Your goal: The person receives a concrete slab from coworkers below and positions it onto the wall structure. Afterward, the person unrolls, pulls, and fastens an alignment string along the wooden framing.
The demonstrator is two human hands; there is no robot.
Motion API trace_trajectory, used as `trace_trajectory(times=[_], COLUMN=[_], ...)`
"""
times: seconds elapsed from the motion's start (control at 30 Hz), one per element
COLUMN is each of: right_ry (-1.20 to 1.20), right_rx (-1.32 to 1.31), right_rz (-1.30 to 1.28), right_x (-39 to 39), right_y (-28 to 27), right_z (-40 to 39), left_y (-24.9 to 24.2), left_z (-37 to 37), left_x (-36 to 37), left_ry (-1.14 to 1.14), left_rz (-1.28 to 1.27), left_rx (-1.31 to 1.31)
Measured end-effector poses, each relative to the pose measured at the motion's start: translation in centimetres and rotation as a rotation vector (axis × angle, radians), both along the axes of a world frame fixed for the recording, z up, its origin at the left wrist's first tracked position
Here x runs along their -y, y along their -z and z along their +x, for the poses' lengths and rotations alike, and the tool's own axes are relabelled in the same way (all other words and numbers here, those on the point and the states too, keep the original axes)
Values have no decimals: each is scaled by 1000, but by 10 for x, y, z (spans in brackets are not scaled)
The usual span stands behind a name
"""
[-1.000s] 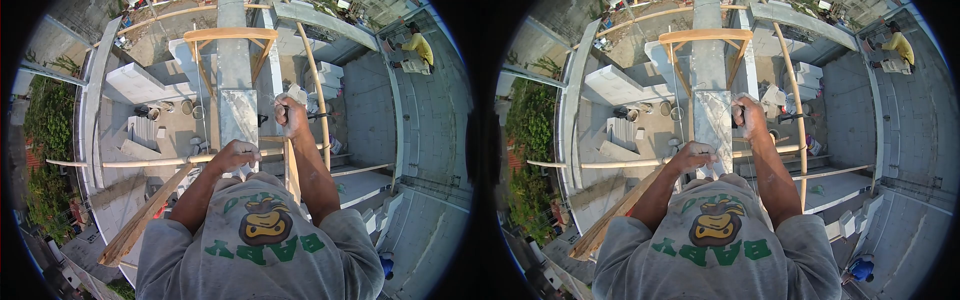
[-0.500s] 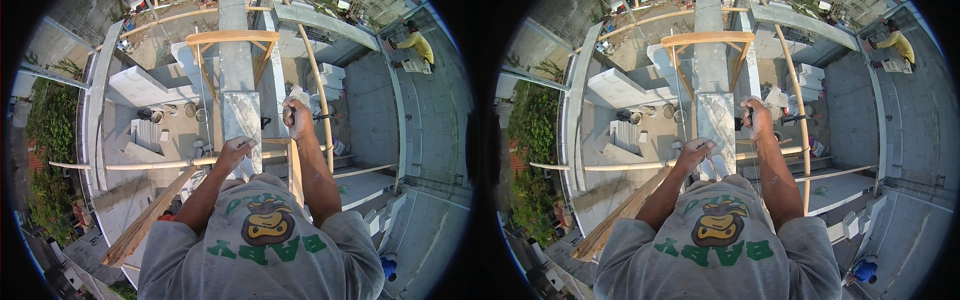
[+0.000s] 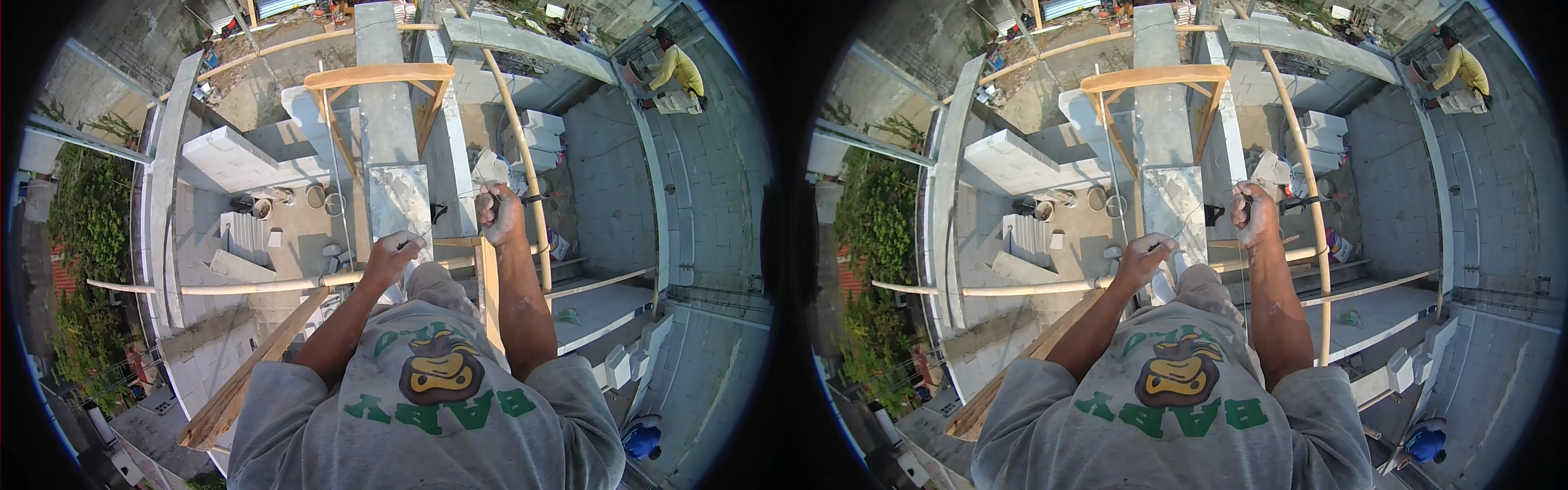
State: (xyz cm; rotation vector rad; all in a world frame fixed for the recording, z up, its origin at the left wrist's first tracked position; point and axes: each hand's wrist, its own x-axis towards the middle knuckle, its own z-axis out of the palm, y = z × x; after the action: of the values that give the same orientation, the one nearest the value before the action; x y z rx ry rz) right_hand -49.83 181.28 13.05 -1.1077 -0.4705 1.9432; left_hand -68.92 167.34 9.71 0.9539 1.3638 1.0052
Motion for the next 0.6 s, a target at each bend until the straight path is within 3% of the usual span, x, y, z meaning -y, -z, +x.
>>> trace_trajectory(times=[0.13, 0.33, 0.57, 0.6], right_ry=[6, -240, -315, -279], right_rx=[-47, -287, 286, 249], right_rz=[-36, -124, -122, -156], right_x=[-11, -52, -65, -65], right_y=[11, 27, 35, 43], right_z=[7, 31, 16, 18], left_y=[7, -3, 11, 15], left_z=[-2, -21, -46, -50], left_x=[-8, -41, -74, -81], left_ry=[65, 197, 14, -32], left_rz=[20, 205, -42, -38], left_rx=[39, -343, -228, -211])
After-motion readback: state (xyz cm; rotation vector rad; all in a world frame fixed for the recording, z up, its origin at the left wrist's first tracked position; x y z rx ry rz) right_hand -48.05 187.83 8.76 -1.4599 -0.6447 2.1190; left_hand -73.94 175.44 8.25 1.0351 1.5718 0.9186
